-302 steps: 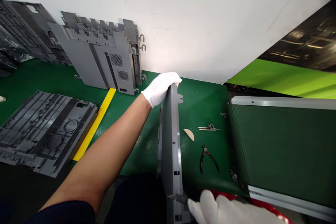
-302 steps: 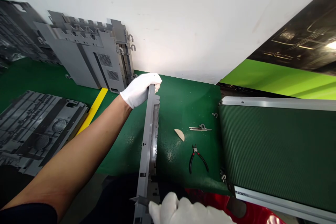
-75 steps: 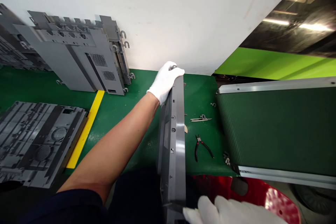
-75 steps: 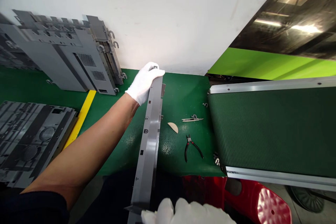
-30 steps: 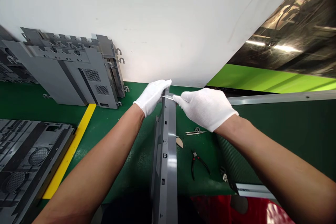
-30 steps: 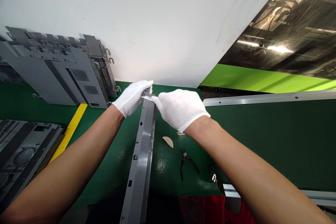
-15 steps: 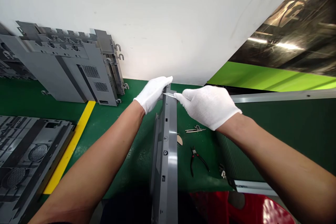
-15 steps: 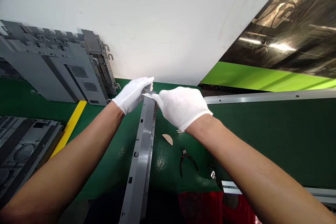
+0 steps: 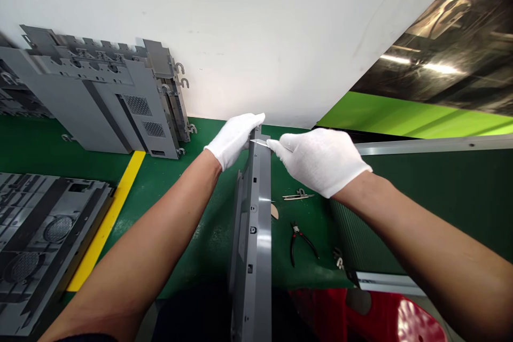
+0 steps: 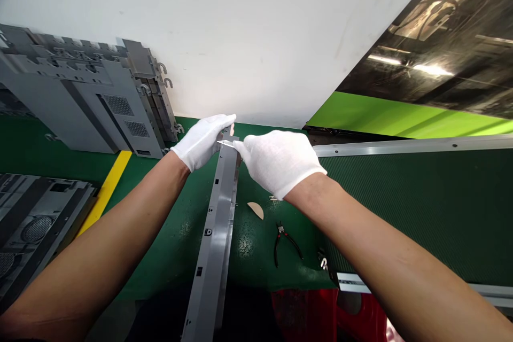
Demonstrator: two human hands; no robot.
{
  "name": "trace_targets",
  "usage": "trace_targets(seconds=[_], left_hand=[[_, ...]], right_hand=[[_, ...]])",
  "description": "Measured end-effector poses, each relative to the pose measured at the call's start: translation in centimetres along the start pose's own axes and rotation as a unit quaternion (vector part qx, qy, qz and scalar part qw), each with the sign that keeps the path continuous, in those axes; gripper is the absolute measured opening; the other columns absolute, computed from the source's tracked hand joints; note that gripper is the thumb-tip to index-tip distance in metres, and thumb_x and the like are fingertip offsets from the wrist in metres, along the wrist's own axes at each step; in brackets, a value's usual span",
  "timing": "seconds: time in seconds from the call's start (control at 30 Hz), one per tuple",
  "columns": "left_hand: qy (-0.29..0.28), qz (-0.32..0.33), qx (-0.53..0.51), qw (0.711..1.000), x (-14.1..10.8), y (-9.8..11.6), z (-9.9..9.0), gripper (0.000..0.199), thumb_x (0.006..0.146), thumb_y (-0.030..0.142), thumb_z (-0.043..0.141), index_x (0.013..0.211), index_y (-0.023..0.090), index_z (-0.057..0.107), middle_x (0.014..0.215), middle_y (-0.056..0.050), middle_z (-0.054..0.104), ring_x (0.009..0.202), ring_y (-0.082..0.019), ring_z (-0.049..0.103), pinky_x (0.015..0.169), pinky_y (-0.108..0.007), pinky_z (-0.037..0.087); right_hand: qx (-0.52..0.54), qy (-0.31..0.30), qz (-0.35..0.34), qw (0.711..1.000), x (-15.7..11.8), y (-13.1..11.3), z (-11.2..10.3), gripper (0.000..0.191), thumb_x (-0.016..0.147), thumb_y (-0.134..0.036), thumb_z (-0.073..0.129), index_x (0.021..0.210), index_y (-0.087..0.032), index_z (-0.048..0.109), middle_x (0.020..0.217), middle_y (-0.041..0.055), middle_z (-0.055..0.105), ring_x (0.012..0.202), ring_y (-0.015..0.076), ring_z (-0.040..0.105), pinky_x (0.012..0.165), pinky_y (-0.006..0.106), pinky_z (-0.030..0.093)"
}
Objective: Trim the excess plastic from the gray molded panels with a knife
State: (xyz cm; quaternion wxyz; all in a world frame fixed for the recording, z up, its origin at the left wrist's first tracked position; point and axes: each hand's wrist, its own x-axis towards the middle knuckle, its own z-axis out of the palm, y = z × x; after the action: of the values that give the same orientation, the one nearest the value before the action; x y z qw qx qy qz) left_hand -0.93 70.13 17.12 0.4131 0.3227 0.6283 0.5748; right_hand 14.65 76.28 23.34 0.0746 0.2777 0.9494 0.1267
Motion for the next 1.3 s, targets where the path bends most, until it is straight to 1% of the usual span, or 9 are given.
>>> trace_targets(seconds=[0.43,0.57,0.83,0.93,1.0,1.07,1.13,1.23,1.3], left_hand=[[-0.003,-0.001,-0.033,0.999,0.5,-0.8,-0.2,0.031,0.088,0.046,0.059,0.072,0.02,0.051,0.072,-0.002,0.043,0.065,-0.015,0.041,0.065,-0.031,0.034],[-0.007,0.002,-0.044,0.999,0.6,-0.9,-0.1,0.031,0.088,0.046,0.059,0.073,0.02,0.051,0.074,-0.002,0.043,0.065,-0.015,0.04,0.065,-0.03,0.035],[0.004,-0.004,-0.043,0.999,0.7,-1.1,-0.3,0.031,0.087,0.047,0.061,0.073,0.02,0.051,0.07,0.0,0.041,0.067,-0.016,0.042,0.066,-0.03,0.035],[0.007,-0.006,-0.043,0.999,0.7,-1.1,-0.5,0.032,0.086,0.048,0.062,0.073,0.021,0.051,0.067,0.0,0.04,0.068,-0.017,0.043,0.067,-0.031,0.035],[0.014,-0.004,-0.036,0.999,0.6,-0.9,-0.6,0.032,0.086,0.048,0.061,0.074,0.02,0.052,0.068,0.0,0.042,0.07,-0.017,0.045,0.067,-0.031,0.036],[0.023,-0.001,-0.032,0.999,0.2,-0.7,-0.6,0.031,0.087,0.049,0.059,0.077,0.02,0.053,0.074,-0.002,0.048,0.075,-0.018,0.048,0.069,-0.031,0.037],[0.008,0.008,-0.028,1.0,-0.4,-0.7,-0.7,0.031,0.088,0.049,0.059,0.084,0.019,0.056,0.085,-0.004,0.055,0.083,-0.019,0.051,0.073,-0.031,0.04],[-0.079,0.036,-0.045,0.995,-1.5,-1.1,-1.0,0.032,0.08,0.042,0.069,0.1,0.019,0.059,0.106,-0.007,0.059,0.095,-0.019,0.054,0.08,-0.03,0.043],[-0.125,0.051,-0.073,0.988,-1.9,-1.4,-1.1,0.045,0.072,0.035,0.077,0.111,0.021,0.058,0.116,-0.007,0.058,0.1,-0.019,0.055,0.084,-0.029,0.044]], right_hand=[[0.014,0.008,-0.008,1.0,-0.3,0.2,0.4,0.068,0.101,-0.06,0.017,0.085,-0.021,0.07,0.067,0.009,0.064,0.071,0.026,0.063,0.063,0.033,0.037],[0.015,0.02,-0.008,1.0,-0.3,0.3,0.6,0.069,0.101,-0.061,0.017,0.083,-0.021,0.07,0.065,0.0082,0.063,0.068,0.0248,0.062,0.061,0.032,0.036],[0.022,0.018,-0.011,1.0,-0.7,0.3,0.9,0.071,0.1,-0.063,0.015,0.079,-0.022,0.069,0.062,0.0067,0.061,0.065,0.0233,0.06,0.06,0.031,0.034],[0.055,0.028,-0.02,0.998,-0.8,0.4,1.1,0.069,0.099,-0.065,0.017,0.075,-0.023,0.066,0.059,0.0043,0.058,0.062,0.0215,0.058,0.059,0.031,0.033],[0.123,0.026,-0.018,0.992,-0.9,0.7,1.2,0.065,0.099,-0.066,0.023,0.07,-0.023,0.062,0.056,0.0016,0.055,0.058,0.0188,0.054,0.057,0.03,0.031],[0.253,0.029,0.006,0.967,-0.9,1.1,1.3,0.061,0.098,-0.066,0.029,0.066,-0.023,0.058,0.055,-0.0011,0.053,0.055,0.0158,0.05,0.055,0.029,0.032],[0.408,0.044,0.047,0.911,-1.2,1.5,1.5,0.059,0.098,-0.066,0.032,0.064,-0.023,0.055,0.054,-0.0029,0.049,0.052,0.0136,0.046,0.053,0.028,0.033],[0.58,0.046,0.093,0.808,-2.1,1.7,2.4,0.057,0.095,-0.068,0.04,0.066,-0.022,0.055,0.048,-0.0047,0.044,0.047,0.012,0.04,0.049,0.026,0.033],[0.642,0.016,0.108,0.759,-2.7,1.6,3.2,0.055,0.092,-0.069,0.045,0.066,-0.022,0.057,0.045,-0.0053,0.042,0.043,0.0112,0.037,0.045,0.026,0.03]])
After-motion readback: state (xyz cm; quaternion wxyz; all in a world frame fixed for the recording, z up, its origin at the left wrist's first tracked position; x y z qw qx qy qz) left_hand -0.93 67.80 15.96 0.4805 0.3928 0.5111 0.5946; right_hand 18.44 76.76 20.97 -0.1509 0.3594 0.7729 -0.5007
